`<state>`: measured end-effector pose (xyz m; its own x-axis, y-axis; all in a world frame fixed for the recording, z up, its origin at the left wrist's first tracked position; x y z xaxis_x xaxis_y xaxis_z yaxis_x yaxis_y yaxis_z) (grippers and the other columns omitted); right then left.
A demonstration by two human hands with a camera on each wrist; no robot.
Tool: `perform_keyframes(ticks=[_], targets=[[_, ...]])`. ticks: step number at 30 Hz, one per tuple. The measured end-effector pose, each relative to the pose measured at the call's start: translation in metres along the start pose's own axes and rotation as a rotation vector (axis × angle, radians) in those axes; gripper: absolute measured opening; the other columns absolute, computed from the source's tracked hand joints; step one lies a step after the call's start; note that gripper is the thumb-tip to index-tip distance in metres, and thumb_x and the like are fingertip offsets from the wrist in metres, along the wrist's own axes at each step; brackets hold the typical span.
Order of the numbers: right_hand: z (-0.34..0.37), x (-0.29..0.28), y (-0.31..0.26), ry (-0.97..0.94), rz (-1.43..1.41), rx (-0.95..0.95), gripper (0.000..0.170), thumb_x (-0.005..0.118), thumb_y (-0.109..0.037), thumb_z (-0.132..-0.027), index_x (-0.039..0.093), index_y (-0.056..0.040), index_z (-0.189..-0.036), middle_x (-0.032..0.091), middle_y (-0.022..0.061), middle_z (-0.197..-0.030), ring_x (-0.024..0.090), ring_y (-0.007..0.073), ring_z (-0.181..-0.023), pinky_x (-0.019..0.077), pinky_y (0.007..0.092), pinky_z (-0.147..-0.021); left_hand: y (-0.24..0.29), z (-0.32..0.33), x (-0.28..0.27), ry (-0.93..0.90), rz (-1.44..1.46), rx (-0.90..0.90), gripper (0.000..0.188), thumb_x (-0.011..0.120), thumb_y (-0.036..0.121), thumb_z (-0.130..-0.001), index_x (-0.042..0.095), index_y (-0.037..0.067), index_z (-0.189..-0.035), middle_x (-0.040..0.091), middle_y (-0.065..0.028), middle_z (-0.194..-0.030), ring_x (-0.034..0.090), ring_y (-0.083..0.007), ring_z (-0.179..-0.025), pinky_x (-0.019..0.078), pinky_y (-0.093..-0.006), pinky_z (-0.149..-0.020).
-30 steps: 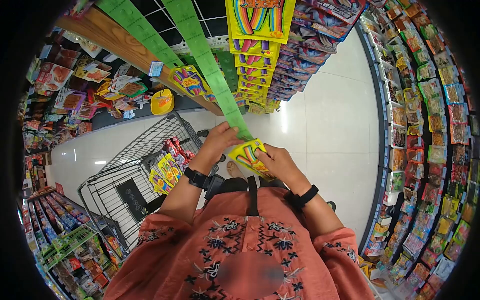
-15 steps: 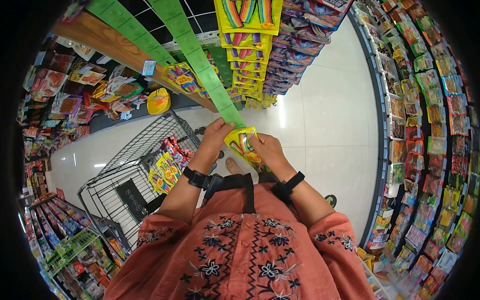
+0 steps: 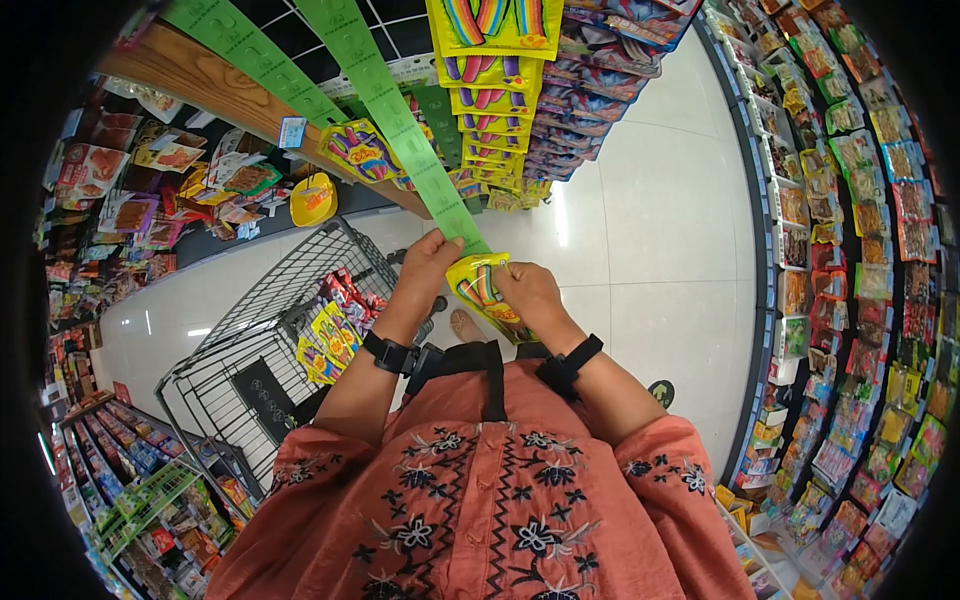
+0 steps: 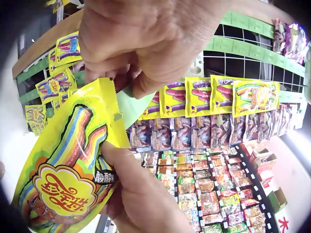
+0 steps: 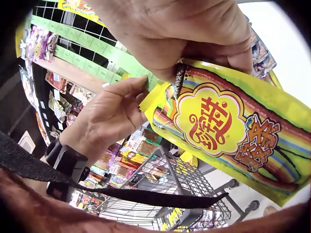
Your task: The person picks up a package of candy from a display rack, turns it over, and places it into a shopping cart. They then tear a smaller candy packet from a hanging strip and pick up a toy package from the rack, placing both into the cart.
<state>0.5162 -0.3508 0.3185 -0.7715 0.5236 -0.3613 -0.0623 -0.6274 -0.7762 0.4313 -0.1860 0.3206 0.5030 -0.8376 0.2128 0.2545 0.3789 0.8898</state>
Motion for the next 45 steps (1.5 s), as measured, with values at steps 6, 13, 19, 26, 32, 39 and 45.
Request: perform_keyframes(ticks=[6, 13, 19, 26, 32, 39, 45], targets=[[-0.013, 0.01, 0.021, -0.018, 0.043, -0.024, 0.043, 0.052, -0.039, -0.093, 0.068, -0.0002, -0.081, 0.061, 0.021, -0.064, 0.063, 0.0346, -0.062, 0.0487, 0.0444, -0.063, 0.002, 0.0, -0.003, 0.025, -0.032, -0.009, 0.027, 0.056, 0.015, -0.098, 0.062, -0.002, -0.118, 0.066, -0.0033, -0.103, 0.06, -0.0093, -0.09, 0.0478, -0.0252, -0.081], [-0.037, 0.023, 0.05, -0.106, 0.165, -0.054, 0.034, 0.058, -0.034, -0.093, 0.069, -0.0024, -0.095, 0.065, 0.0225, -0.077, 0.065, 0.036, -0.075, 0.0499, 0.0427, -0.071, 0.0, -0.001, -0.007, -0.011, -0.083, 0.059, 0.023, 0.057, 0.019, -0.098, 0.064, 0.0, -0.109, 0.063, 0.0007, -0.094, 0.055, -0.0072, -0.085, 0.0448, -0.0243, -0.077], [-0.051, 0.03, 0.071, -0.042, 0.099, -0.124, 0.029, 0.057, -0.029, -0.094, 0.069, -0.0052, -0.106, 0.07, 0.0192, -0.089, 0.067, 0.0352, -0.087, 0.0517, 0.0394, -0.079, -0.032, -0.027, -0.031, -0.022, -0.243, 0.032, 0.025, 0.057, 0.026, -0.099, 0.059, 0.001, -0.093, 0.046, 0.0019, -0.076, 0.043, -0.0094, -0.073, 0.0403, -0.0287, -0.068], [-0.05, 0.004, 0.054, -0.042, 0.053, -0.168, 0.028, 0.057, -0.024, -0.094, 0.067, -0.0049, -0.112, 0.072, 0.0153, -0.102, 0.069, 0.0281, -0.097, 0.0521, 0.0339, -0.086, -0.034, -0.05, -0.044, 0.085, -0.377, 0.152, 0.025, 0.057, 0.024, -0.098, 0.058, -0.001, -0.101, 0.053, -0.006, -0.079, 0.048, -0.0134, -0.076, 0.0424, -0.03, -0.071], [-0.025, -0.029, 0.019, -0.139, -0.274, -0.058, 0.027, 0.053, -0.02, -0.097, 0.062, -0.0029, -0.116, 0.067, 0.0051, -0.095, 0.065, 0.0131, -0.082, 0.0517, 0.0271, -0.071, -0.017, -0.074, -0.058, 0.116, -0.48, 0.177, 0.025, 0.057, 0.023, -0.097, 0.057, 0.0, -0.107, 0.058, -0.0112, -0.085, 0.053, -0.0195, -0.079, 0.0441, -0.0333, -0.076], [-0.015, -0.077, -0.032, -0.109, -0.337, -0.147, 0.024, 0.053, -0.018, -0.098, 0.06, -0.0044, -0.117, 0.068, 0.0062, -0.101, 0.066, 0.0135, -0.087, 0.0525, 0.0271, -0.072, -0.01, -0.107, -0.074, 0.18, -0.613, 0.239, 0.029, 0.059, 0.026, -0.096, 0.057, -0.001, -0.105, 0.059, -0.0162, -0.085, 0.057, -0.0256, -0.08, 0.0454, -0.0365, -0.074], [-0.008, -0.113, -0.098, -0.04, -0.407, -0.315, 0.024, 0.055, -0.017, -0.099, 0.06, -0.003, -0.117, 0.068, 0.0054, -0.101, 0.065, 0.0126, -0.087, 0.0526, 0.0262, -0.075, 0.041, -0.084, -0.062, 0.263, -0.542, 0.389, 0.034, 0.058, 0.03, -0.098, 0.058, -0.002, -0.11, 0.063, -0.0111, -0.095, 0.059, -0.0194, -0.09, 0.048, -0.0342, -0.08]])
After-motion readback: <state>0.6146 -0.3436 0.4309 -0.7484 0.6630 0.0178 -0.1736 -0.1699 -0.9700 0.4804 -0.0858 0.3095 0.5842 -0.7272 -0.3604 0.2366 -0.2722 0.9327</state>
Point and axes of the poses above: each hand's wrist, its own z-axis away from the middle knuckle, its own x-axis out of the palm, y = z × x, the point moved 3 cm from there along -z, towards the middle knuckle
